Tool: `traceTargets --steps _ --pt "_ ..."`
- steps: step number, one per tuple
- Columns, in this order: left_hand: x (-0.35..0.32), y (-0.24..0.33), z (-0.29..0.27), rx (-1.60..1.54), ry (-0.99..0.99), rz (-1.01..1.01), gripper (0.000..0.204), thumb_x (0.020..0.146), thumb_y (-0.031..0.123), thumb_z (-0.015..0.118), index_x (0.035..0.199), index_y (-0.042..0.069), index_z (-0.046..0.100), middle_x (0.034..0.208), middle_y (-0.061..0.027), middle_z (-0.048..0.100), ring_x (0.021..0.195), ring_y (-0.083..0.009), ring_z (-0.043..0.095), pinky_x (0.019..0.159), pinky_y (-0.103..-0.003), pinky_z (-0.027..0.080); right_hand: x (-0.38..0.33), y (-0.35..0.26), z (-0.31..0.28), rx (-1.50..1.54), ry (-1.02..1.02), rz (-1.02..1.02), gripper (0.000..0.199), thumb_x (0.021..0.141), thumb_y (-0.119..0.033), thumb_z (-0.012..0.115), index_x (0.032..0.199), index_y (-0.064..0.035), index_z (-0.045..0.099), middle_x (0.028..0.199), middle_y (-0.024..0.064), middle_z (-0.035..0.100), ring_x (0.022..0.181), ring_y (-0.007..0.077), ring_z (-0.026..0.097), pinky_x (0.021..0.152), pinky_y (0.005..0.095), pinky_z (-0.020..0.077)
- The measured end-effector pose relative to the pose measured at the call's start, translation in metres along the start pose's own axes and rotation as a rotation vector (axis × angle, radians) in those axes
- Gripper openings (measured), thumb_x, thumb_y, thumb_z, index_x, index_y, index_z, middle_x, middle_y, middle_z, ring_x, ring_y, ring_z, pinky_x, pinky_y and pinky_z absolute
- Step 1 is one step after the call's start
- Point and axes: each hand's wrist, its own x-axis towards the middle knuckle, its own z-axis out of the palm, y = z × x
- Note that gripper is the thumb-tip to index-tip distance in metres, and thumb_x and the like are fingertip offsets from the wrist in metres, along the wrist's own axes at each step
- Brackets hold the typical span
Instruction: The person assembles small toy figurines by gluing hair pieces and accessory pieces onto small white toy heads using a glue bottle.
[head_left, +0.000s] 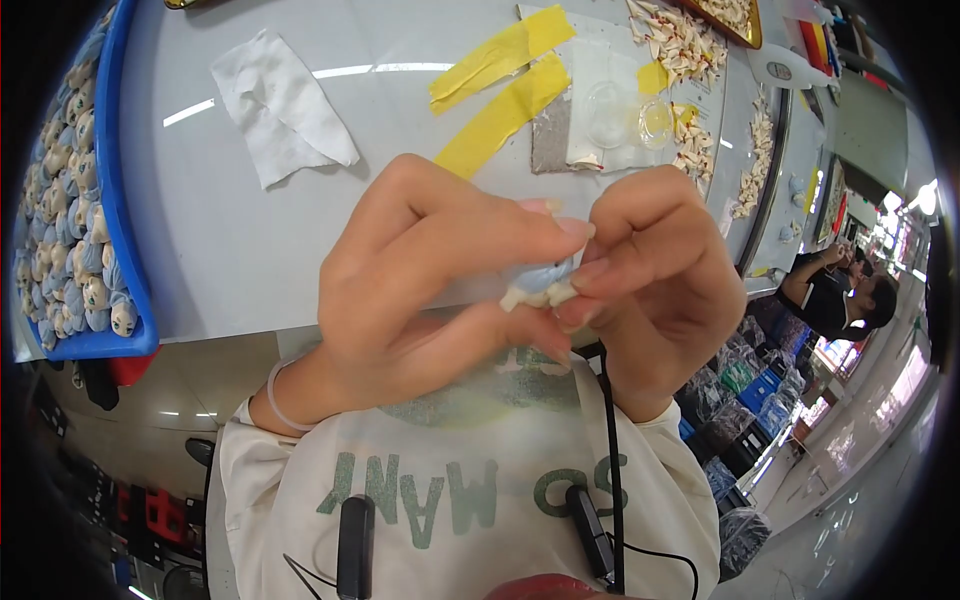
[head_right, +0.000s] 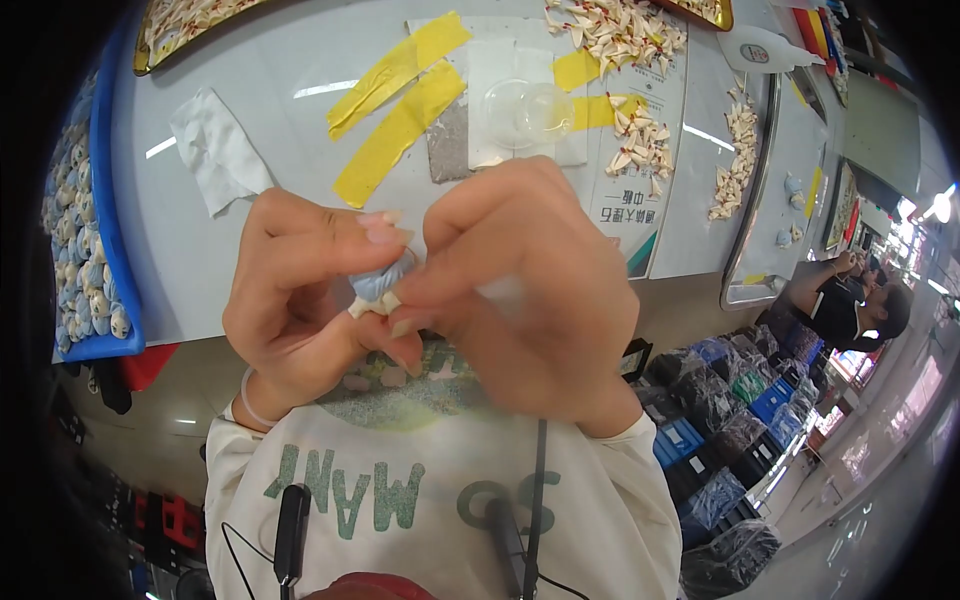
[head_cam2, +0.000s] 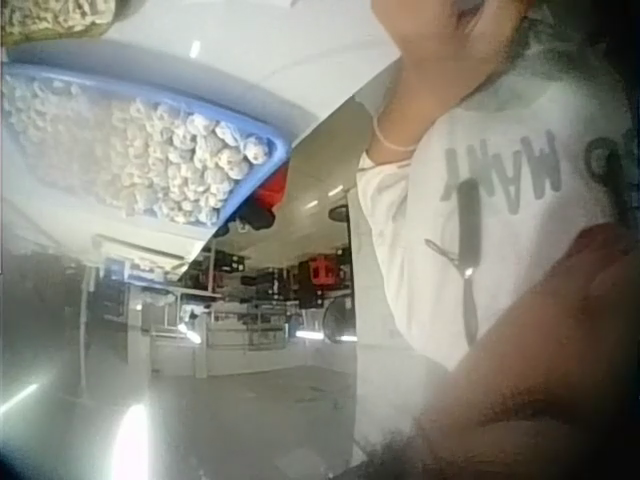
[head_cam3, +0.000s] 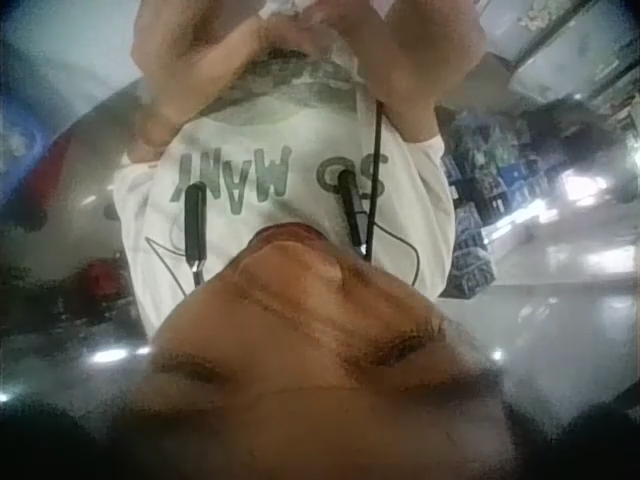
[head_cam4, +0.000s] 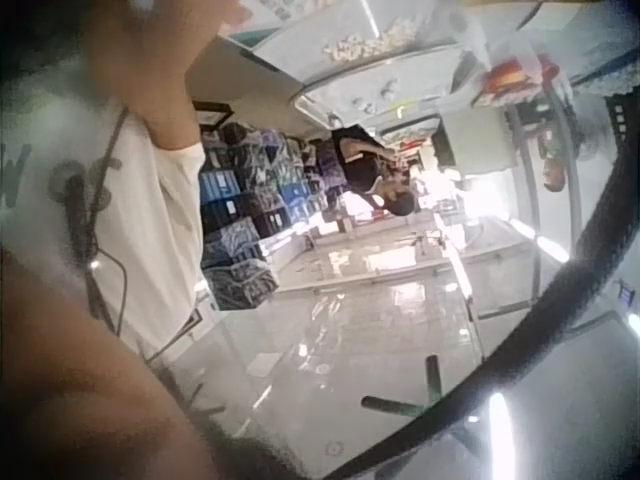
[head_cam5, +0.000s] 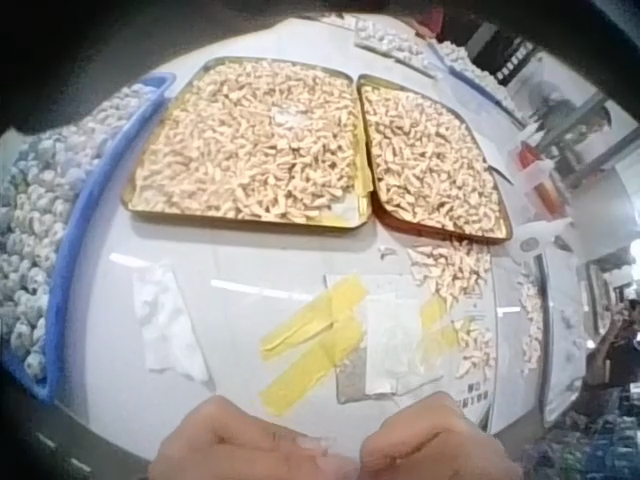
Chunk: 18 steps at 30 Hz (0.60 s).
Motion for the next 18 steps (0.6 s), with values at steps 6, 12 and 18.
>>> traceTargets --steps 6,12,18 --pt "-0.006 -0.001 0.007 0.052 0.068 0.092 0.038 0.062 0.016 0.073 0.092 -0.002 0.058 0.086 -0.0124 0.051 0.075 -0.0208 0.056 0.064 -0.027 0.046 0.008 -0.012 -0.005 -0.187 -0.107 -0.084 0.017 0.063 0.009 0.062 0.065 -0.0019 0.049 0.075 0.0107 0.05 0.063 0.0119 0.044 0.053 0.0192 0.0378" --pt "-0.005 -0.003 0.018 0.096 0.21 0.086 0.038 0.054 0.011 0.074 0.09 0.002 0.062 0.076 -0.007 0.053 0.066 -0.0151 0.053 0.054 -0.021 0.043 0.001 -0.006 0.001 -0.141 0.01 -0.008 0.019 0.054 0.006 0.065 0.061 -0.0051 0.052 0.067 0.0059 0.054 0.058 0.0182 0.048 0.055 0.0255 0.0364" --pt "-0.004 -0.004 0.013 -0.048 0.168 -0.018 0.037 0.058 0.008 0.074 0.091 0.001 0.058 0.084 -0.0097 0.053 0.075 -0.0179 0.054 0.06 -0.024 0.044 0.009 0.016 -0.06 -0.191 0.333 0.002 0.016 0.06 0.005 0.064 0.074 0.0013 0.057 0.07 0.0046 0.056 0.065 0.014 0.051 0.063 0.0236 0.0401"
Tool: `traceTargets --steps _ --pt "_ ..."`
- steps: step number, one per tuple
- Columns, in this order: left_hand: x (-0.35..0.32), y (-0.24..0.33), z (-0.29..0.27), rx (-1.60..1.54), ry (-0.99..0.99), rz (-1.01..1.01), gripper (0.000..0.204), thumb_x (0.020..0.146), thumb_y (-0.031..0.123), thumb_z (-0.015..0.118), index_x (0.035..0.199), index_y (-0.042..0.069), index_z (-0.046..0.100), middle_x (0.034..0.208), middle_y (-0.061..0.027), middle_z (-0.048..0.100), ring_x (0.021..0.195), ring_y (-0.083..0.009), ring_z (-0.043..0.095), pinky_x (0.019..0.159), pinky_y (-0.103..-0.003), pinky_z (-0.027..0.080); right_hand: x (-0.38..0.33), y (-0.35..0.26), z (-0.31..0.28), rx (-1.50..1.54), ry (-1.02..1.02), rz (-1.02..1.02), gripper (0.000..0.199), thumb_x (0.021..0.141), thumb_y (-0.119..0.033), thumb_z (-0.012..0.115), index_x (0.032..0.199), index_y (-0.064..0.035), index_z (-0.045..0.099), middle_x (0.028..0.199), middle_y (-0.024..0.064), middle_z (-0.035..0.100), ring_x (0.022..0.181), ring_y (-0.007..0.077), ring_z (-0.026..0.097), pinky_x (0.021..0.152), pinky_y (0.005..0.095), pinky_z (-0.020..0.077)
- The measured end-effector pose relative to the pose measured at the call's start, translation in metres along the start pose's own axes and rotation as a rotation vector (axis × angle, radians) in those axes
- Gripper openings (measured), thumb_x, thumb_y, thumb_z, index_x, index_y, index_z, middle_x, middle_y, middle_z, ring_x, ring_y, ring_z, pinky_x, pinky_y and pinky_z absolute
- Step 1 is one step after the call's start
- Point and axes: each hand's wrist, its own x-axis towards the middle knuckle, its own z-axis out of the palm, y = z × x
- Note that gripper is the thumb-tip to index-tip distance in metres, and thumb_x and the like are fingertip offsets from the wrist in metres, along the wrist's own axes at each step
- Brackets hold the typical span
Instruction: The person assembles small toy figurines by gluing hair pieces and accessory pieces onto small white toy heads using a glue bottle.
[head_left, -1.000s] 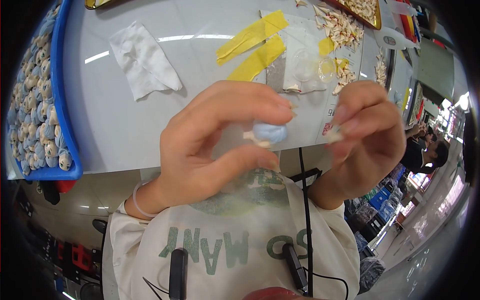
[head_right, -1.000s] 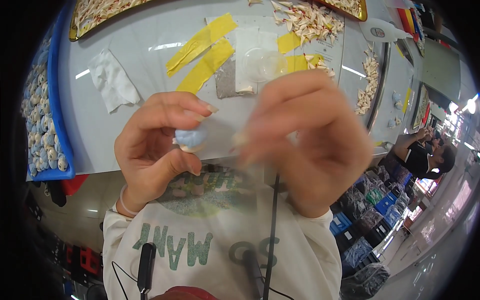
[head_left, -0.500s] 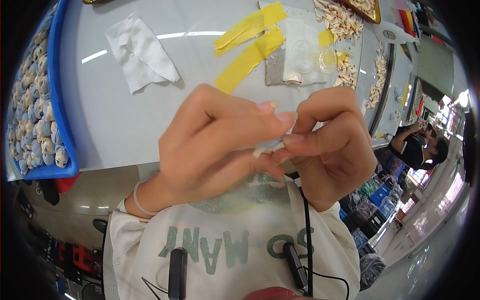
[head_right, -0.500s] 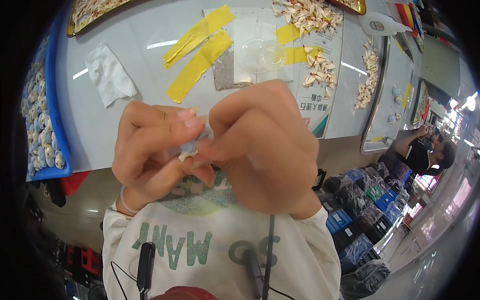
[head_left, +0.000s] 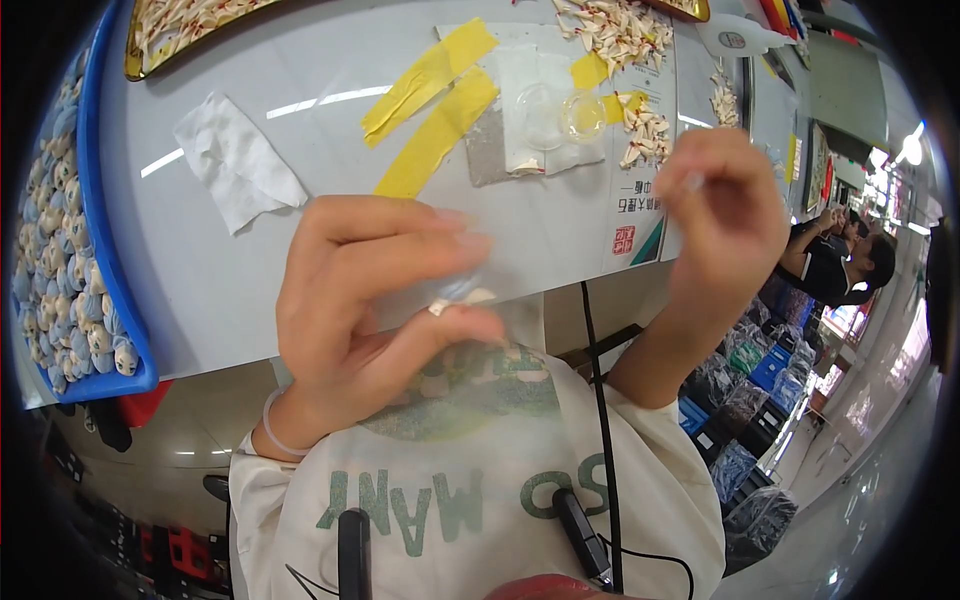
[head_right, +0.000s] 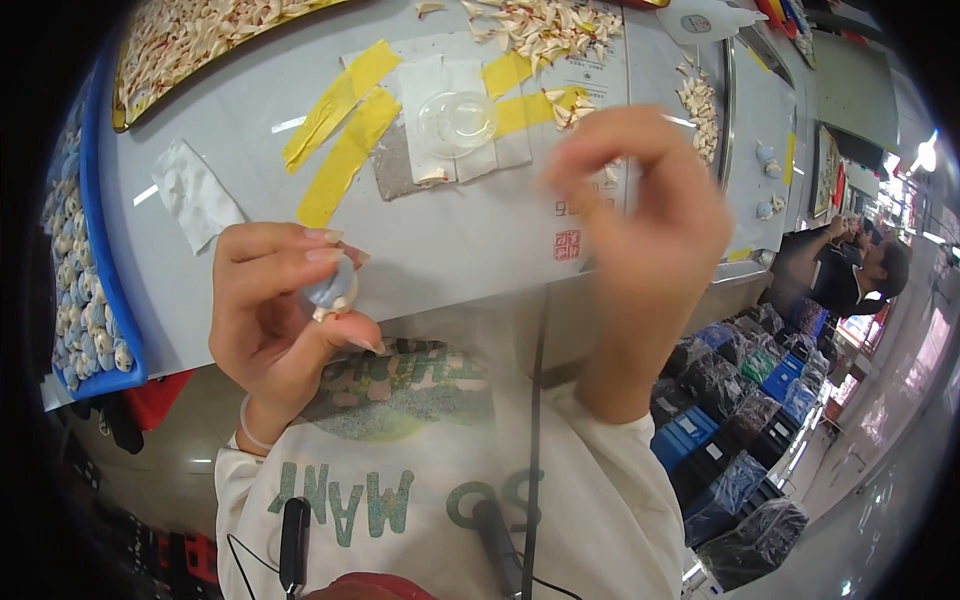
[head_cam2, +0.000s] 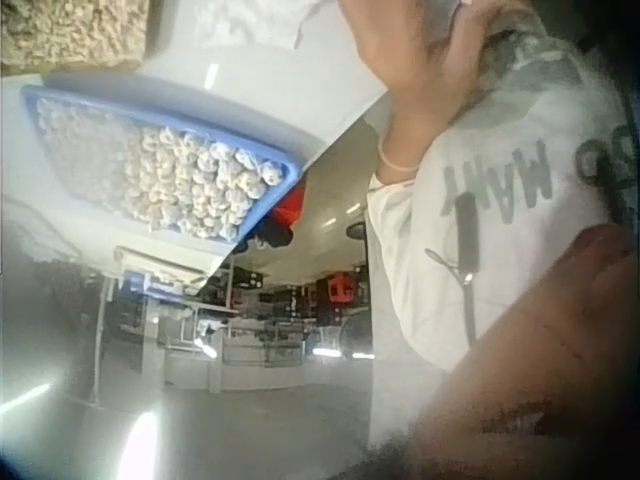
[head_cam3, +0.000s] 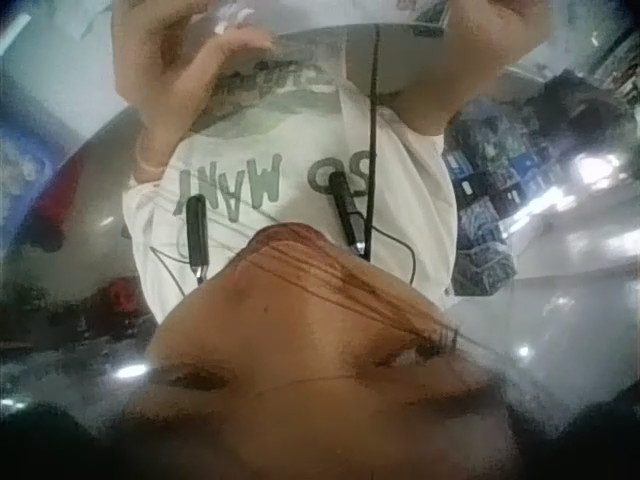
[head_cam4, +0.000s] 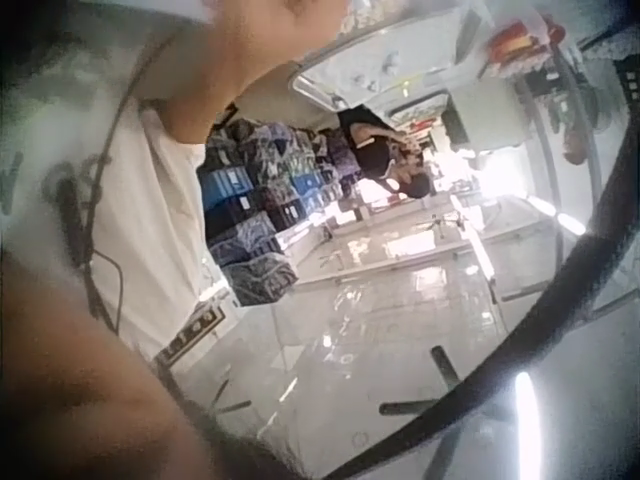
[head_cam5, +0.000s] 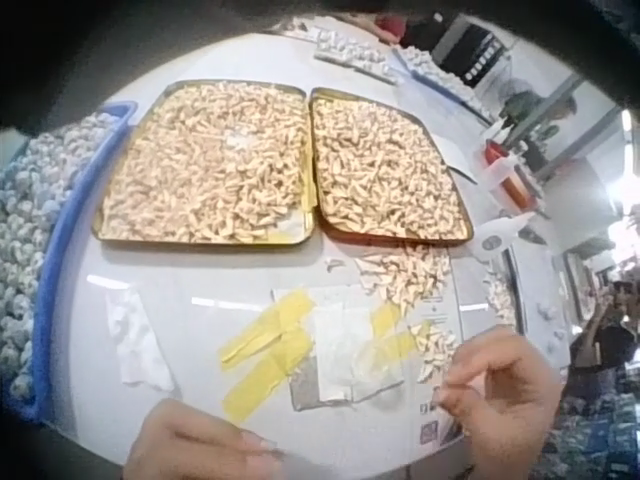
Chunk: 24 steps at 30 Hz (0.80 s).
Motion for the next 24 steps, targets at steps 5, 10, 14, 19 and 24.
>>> traceTargets --steps 5,10,14,19,24 --pt "0.002 -0.002 0.004 -0.171 -0.023 -0.033 0.04 0.061 -0.002 0.07 0.095 0.0 0.051 0.095 -0.0132 0.047 0.081 -0.0196 0.054 0.069 -0.027 0.048 0.031 0.034 -0.033 -0.516 -0.192 0.019 0.015 0.063 0.001 0.061 0.078 -0.0004 0.058 0.07 0.0031 0.056 0.061 0.0112 0.048 0.06 0.0234 0.0392" --pt "0.003 0.0 0.001 -0.235 -0.071 -0.078 0.041 0.062 -0.009 0.067 0.098 -0.001 0.047 0.101 -0.0144 0.042 0.085 -0.0215 0.054 0.077 -0.03 0.048 0.041 0.039 -0.028 -0.54 -0.288 0.055 0.017 0.063 0.0 0.06 0.08 -0.0008 0.059 0.071 0.0048 0.057 0.059 0.0125 0.048 0.058 0.0236 0.039" --pt "0.002 0.001 0.001 -0.213 -0.074 -0.121 0.041 0.062 -0.009 0.066 0.097 -0.001 0.048 0.1 -0.0142 0.042 0.086 -0.021 0.054 0.076 -0.029 0.049 0.042 0.033 -0.024 -0.561 -0.324 0.067 0.013 0.064 0.002 0.059 0.077 0.0003 0.057 0.07 0.0054 0.055 0.059 0.0128 0.049 0.057 0.0231 0.0394" --pt "0.002 0.002 0.001 -0.189 -0.075 -0.143 0.041 0.062 -0.009 0.066 0.097 0.0 0.048 0.1 -0.0142 0.043 0.087 -0.0202 0.053 0.075 -0.029 0.049 0.041 0.038 -0.029 -0.517 -0.386 0.083 0.01 0.065 0.002 0.059 0.074 0.0011 0.054 0.071 0.0057 0.053 0.059 0.0129 0.049 0.057 0.0227 0.0396" --pt "0.002 -0.001 0.001 -0.193 -0.078 -0.123 0.04 0.062 -0.009 0.065 0.098 -0.001 0.048 0.1 -0.0144 0.043 0.088 -0.0201 0.052 0.076 -0.028 0.047 0.036 0.043 -0.033 -0.558 -0.324 -0.011 0.011 0.065 0.003 0.058 0.074 0.0007 0.053 0.073 0.0055 0.053 0.062 0.0133 0.05 0.058 0.0235 0.0398"
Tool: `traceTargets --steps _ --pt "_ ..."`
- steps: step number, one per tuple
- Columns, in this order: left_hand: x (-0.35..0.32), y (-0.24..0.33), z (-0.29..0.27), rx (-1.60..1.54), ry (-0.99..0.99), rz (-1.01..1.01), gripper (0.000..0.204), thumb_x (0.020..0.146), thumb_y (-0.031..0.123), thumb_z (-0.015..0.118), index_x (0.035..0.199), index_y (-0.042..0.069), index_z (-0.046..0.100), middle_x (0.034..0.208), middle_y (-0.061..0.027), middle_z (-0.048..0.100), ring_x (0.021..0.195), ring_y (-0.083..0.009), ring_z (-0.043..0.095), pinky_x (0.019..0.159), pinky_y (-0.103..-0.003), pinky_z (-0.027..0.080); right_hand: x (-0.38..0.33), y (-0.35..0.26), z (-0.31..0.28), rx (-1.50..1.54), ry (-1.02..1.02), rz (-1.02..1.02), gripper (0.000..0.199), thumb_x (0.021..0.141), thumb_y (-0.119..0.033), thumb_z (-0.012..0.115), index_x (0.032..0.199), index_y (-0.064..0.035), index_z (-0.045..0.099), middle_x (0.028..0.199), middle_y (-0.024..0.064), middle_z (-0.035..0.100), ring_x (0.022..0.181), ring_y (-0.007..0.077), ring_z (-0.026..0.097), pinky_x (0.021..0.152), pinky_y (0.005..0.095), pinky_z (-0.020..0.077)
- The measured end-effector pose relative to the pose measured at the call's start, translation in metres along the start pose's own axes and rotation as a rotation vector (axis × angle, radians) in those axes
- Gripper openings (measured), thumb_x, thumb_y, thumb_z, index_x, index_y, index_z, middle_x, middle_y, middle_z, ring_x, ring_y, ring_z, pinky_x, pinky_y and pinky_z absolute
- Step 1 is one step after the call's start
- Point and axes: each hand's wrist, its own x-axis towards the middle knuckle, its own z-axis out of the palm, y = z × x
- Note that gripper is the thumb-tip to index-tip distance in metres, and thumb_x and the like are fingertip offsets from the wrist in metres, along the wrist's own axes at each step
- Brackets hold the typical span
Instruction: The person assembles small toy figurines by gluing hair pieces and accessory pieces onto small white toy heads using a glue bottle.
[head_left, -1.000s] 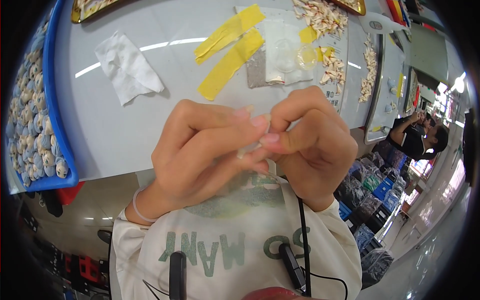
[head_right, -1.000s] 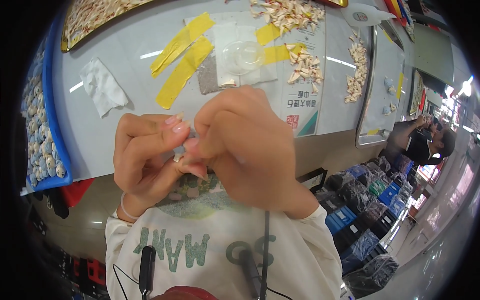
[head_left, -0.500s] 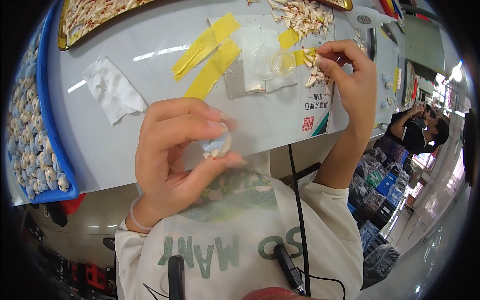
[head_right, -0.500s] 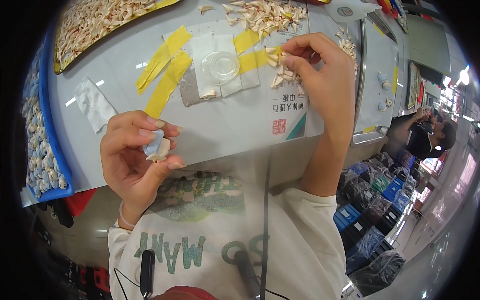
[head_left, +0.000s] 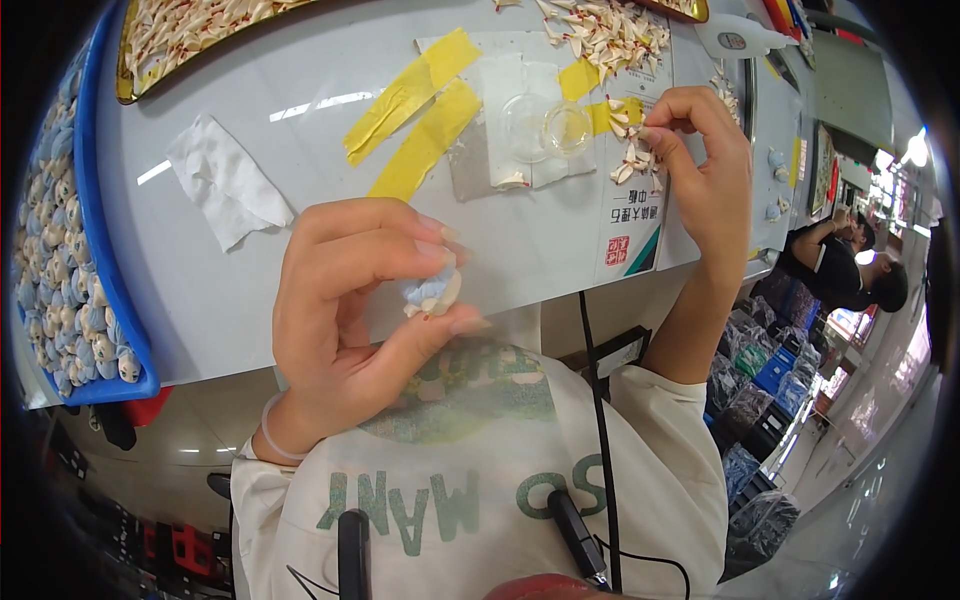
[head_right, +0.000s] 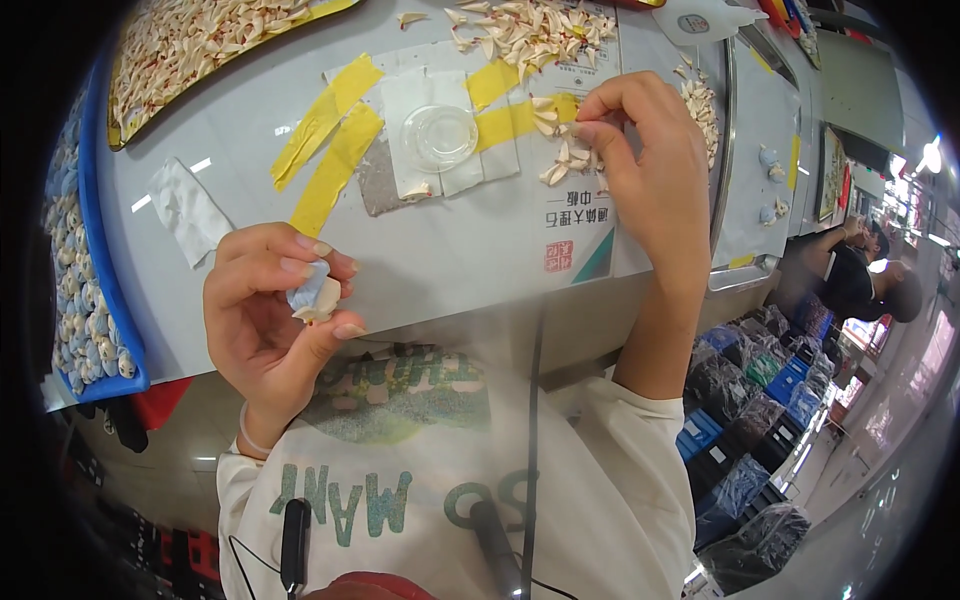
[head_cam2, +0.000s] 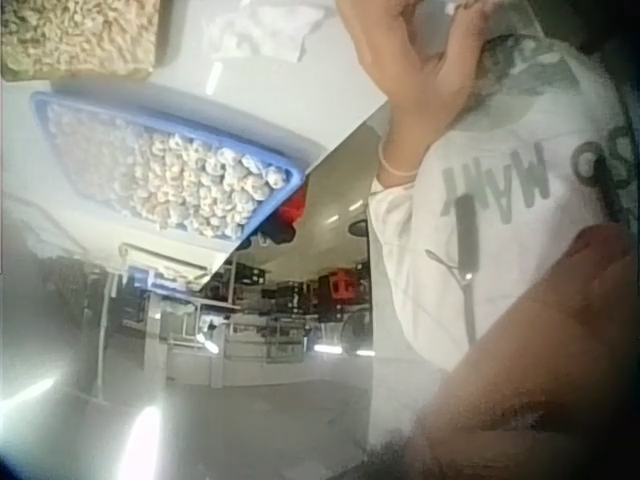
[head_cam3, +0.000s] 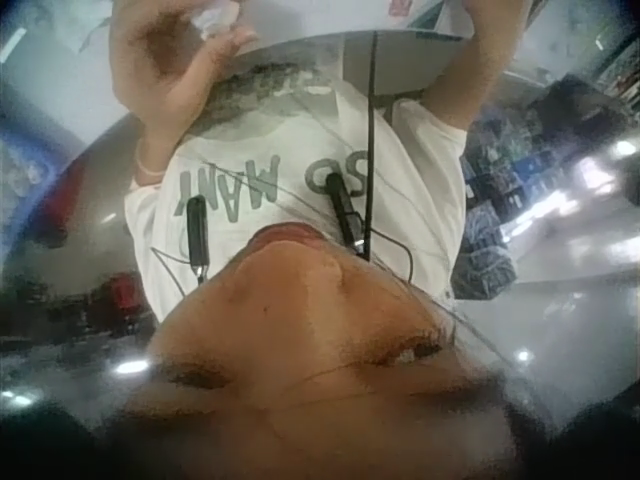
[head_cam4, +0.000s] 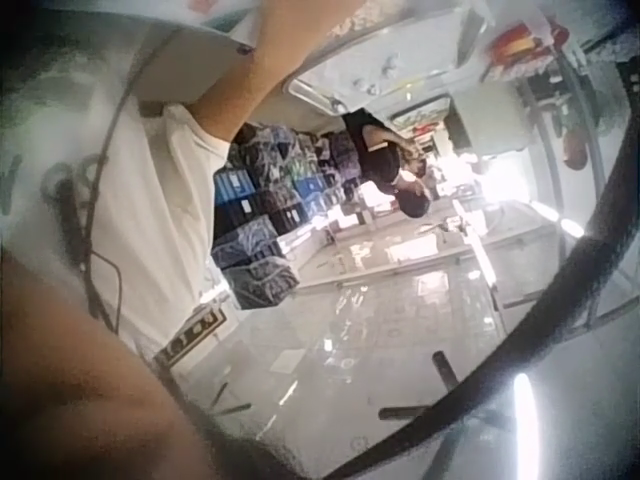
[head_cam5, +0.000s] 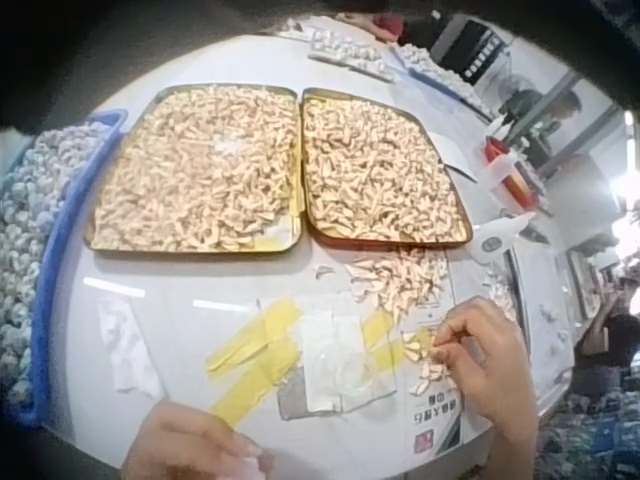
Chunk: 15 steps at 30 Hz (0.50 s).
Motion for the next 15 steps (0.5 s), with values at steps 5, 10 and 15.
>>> traceTargets --steps 5,10,15 --pt "-0.002 0.001 0.0 -0.026 0.003 -0.01 0.04 0.063 -0.009 0.065 0.098 -0.001 0.048 0.1 -0.0144 0.043 0.089 -0.0198 0.051 0.077 -0.028 0.046 -0.01 -0.001 -0.002 0.393 0.227 0.092 0.007 0.074 0.003 0.055 0.08 0.0018 0.052 0.079 0.0046 0.056 0.069 0.0111 0.052 0.065 0.0207 0.0413" --pt "-0.001 0.002 0.0 -0.051 0.005 -0.017 0.041 0.063 -0.009 0.065 0.099 -0.001 0.047 0.1 -0.0145 0.043 0.09 -0.0192 0.05 0.076 -0.027 0.046 -0.02 -0.004 -0.009 0.708 0.233 0.051 0.01 0.074 0.006 0.054 0.083 0.0031 0.052 0.081 0.0077 0.055 0.072 0.012 0.052 0.066 0.021 0.0421" --pt "0.0 0.002 -0.002 -0.077 -0.014 -0.023 0.04 0.064 -0.008 0.065 0.099 -0.001 0.047 0.1 -0.0147 0.043 0.089 -0.0179 0.05 0.074 -0.026 0.047 -0.027 -0.004 -0.004 1.072 0.135 0.07 0.014 0.071 0.009 0.055 0.084 0.0031 0.053 0.08 0.01 0.055 0.072 0.0154 0.053 0.064 0.0257 0.0431"
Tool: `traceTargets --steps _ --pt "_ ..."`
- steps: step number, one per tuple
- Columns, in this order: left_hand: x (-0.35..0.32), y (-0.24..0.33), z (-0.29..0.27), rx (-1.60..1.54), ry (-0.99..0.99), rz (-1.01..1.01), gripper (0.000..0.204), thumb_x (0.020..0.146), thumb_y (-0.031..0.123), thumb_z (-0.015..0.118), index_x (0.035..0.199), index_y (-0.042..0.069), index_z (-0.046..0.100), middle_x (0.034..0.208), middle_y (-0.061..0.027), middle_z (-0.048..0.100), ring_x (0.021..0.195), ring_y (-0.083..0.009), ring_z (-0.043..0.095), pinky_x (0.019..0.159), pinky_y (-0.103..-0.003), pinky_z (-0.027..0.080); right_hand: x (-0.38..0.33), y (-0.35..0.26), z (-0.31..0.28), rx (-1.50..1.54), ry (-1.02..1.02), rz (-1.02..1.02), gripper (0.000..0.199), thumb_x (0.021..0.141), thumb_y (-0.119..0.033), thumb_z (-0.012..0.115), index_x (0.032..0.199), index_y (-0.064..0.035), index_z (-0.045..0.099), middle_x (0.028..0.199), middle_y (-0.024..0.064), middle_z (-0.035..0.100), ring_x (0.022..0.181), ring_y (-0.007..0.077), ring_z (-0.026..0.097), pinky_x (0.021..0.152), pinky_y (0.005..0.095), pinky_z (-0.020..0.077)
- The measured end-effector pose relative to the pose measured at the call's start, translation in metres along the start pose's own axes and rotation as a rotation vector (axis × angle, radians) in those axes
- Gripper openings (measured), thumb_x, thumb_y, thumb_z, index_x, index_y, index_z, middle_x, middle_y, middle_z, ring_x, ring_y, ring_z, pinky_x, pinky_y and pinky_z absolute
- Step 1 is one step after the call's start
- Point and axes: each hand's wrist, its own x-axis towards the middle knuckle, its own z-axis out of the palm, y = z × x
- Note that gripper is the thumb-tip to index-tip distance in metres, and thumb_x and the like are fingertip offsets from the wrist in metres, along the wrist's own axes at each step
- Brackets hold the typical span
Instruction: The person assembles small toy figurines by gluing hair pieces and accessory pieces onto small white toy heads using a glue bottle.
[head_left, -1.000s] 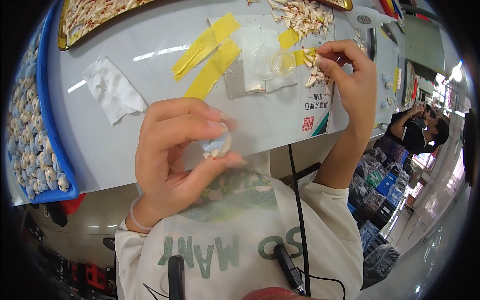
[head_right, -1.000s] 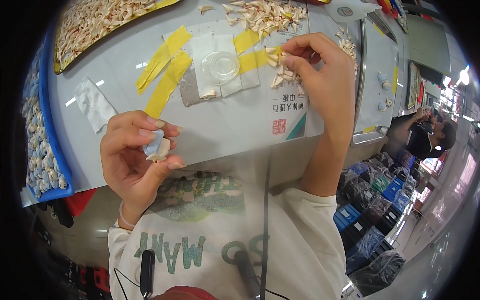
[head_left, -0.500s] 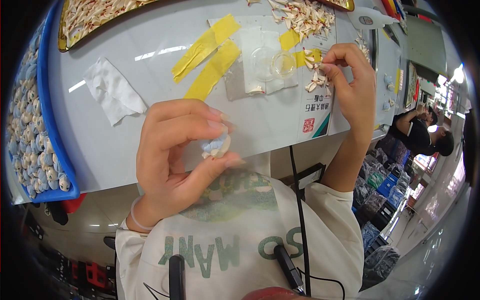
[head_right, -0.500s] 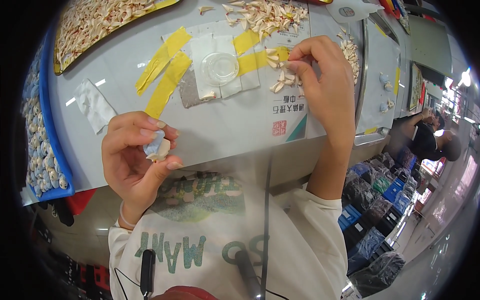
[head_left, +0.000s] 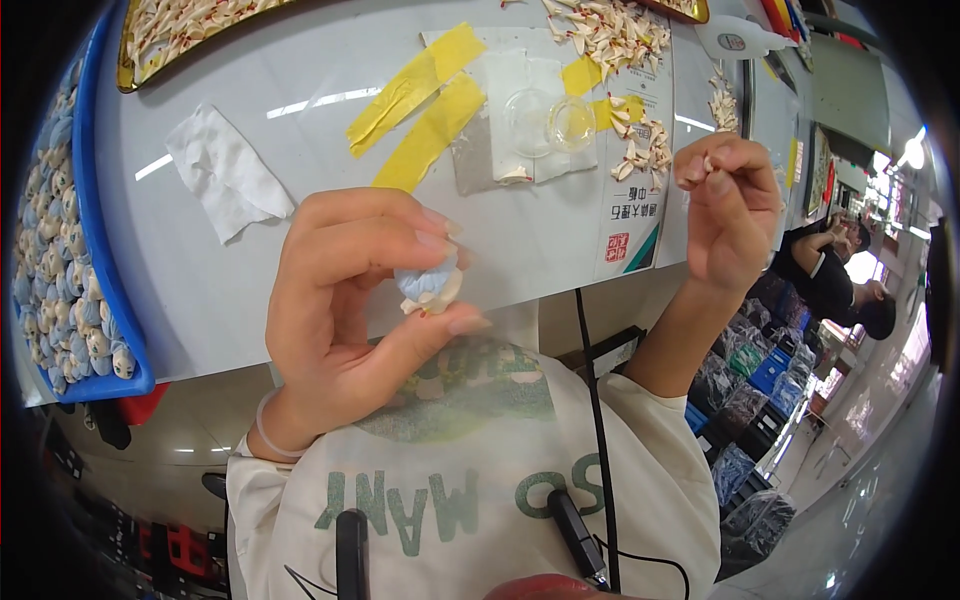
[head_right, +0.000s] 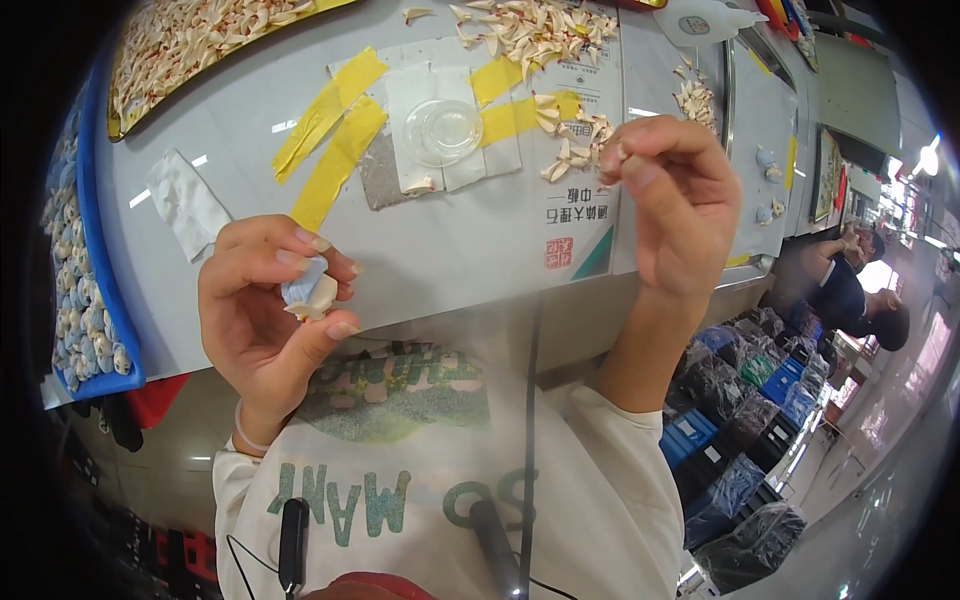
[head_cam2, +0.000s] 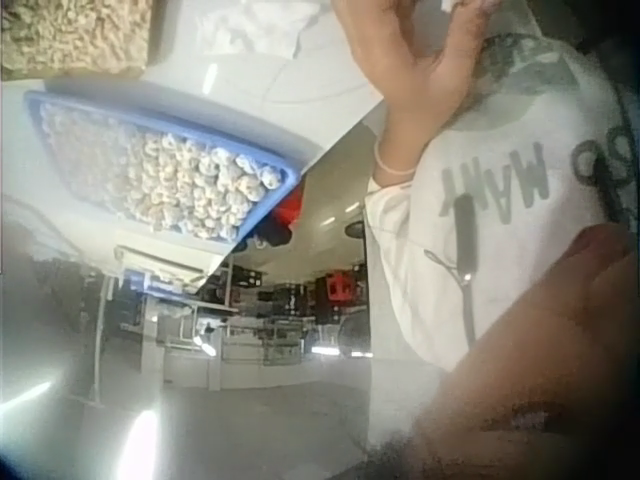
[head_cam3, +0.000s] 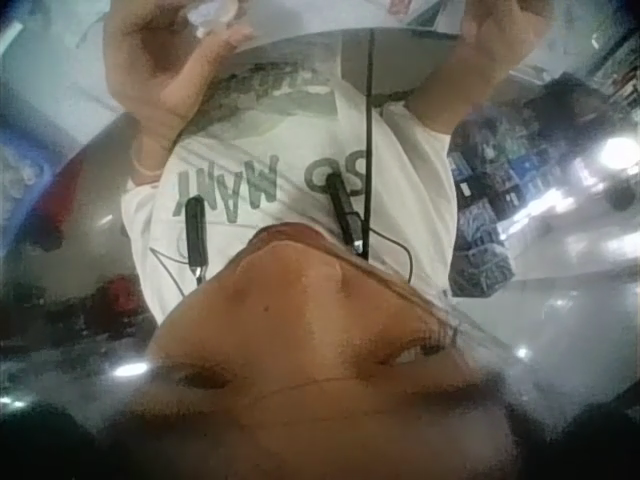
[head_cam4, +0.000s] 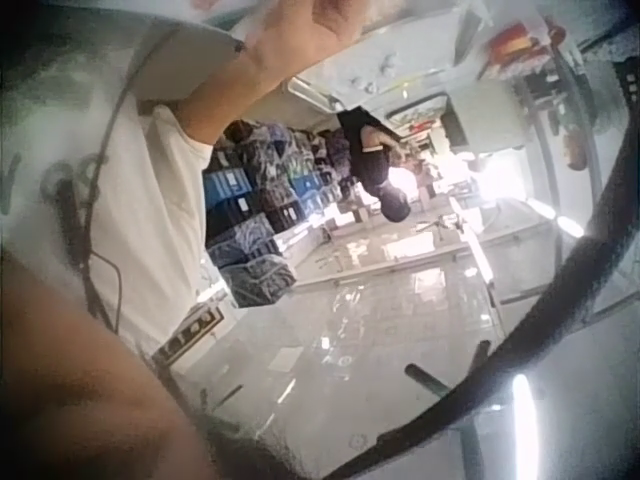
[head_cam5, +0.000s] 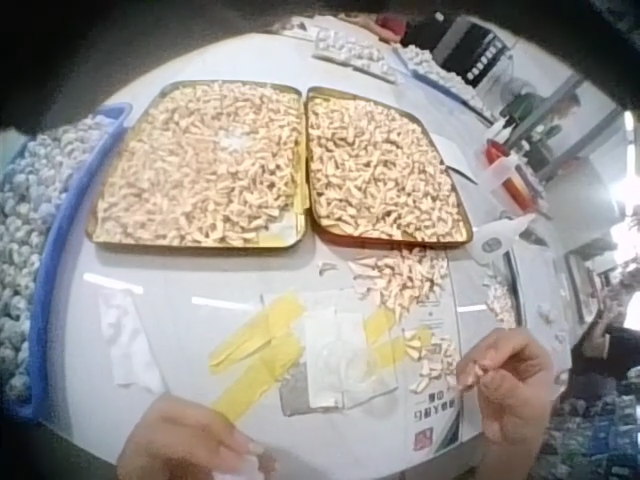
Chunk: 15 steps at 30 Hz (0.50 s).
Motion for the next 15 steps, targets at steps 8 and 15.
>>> traceTargets --steps 8,15 --pt "0.001 0.0 0.0 -0.054 0.001 0.006 0.04 0.064 -0.01 0.064 0.098 -0.002 0.047 0.101 -0.015 0.042 0.087 -0.0178 0.051 0.073 -0.027 0.049 -0.002 0.02 0.013 0.129 -0.079 -0.093 0.008 0.073 0.001 0.06 0.08 0.002 0.055 0.078 0.0121 0.055 0.07 0.0182 0.052 0.064 0.028 0.0425" --pt "0.001 0.0 -0.007 0.086 -0.077 0.043 0.038 0.068 -0.006 0.062 0.103 -0.003 0.047 0.102 -0.0166 0.046 0.089 -0.0208 0.051 0.071 -0.026 0.046 0.006 0.012 0.027 0.152 -0.077 -0.091 0.011 0.074 -0.003 0.061 0.08 0.0024 0.055 0.076 0.0123 0.055 0.071 0.0193 0.052 0.065 0.0282 0.0433"
